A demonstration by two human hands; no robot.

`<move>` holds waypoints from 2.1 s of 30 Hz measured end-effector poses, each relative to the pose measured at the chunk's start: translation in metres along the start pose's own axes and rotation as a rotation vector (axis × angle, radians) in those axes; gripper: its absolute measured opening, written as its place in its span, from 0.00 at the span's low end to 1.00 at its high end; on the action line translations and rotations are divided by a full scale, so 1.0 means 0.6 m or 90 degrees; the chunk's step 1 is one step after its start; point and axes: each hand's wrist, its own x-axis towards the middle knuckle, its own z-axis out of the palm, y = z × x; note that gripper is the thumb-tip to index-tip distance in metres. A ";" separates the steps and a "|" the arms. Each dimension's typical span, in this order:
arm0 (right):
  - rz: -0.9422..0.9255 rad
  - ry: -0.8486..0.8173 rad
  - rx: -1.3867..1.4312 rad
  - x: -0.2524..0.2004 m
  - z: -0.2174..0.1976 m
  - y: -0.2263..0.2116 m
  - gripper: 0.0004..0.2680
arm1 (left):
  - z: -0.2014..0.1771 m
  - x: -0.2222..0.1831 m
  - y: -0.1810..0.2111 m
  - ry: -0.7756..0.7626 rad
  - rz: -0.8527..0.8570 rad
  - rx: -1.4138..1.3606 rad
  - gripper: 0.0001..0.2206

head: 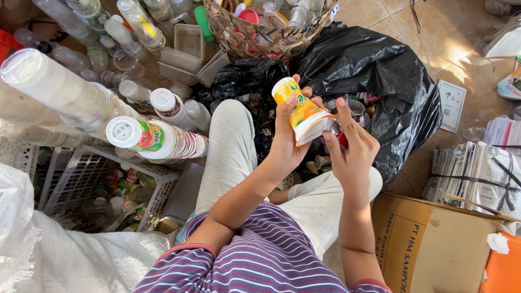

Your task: The person removes plastic seals from the rims of plastic cups using a utility knife.

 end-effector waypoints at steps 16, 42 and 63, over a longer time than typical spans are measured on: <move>-0.005 0.096 -0.015 -0.005 0.028 -0.010 0.21 | -0.006 -0.005 -0.019 0.103 0.010 -0.051 0.26; 0.041 0.157 -0.012 -0.034 0.076 0.022 0.21 | 0.009 -0.001 -0.017 0.245 0.024 0.058 0.27; 0.027 -0.064 -0.136 -0.018 0.036 0.087 0.17 | -0.072 0.036 -0.005 0.430 -0.026 0.160 0.34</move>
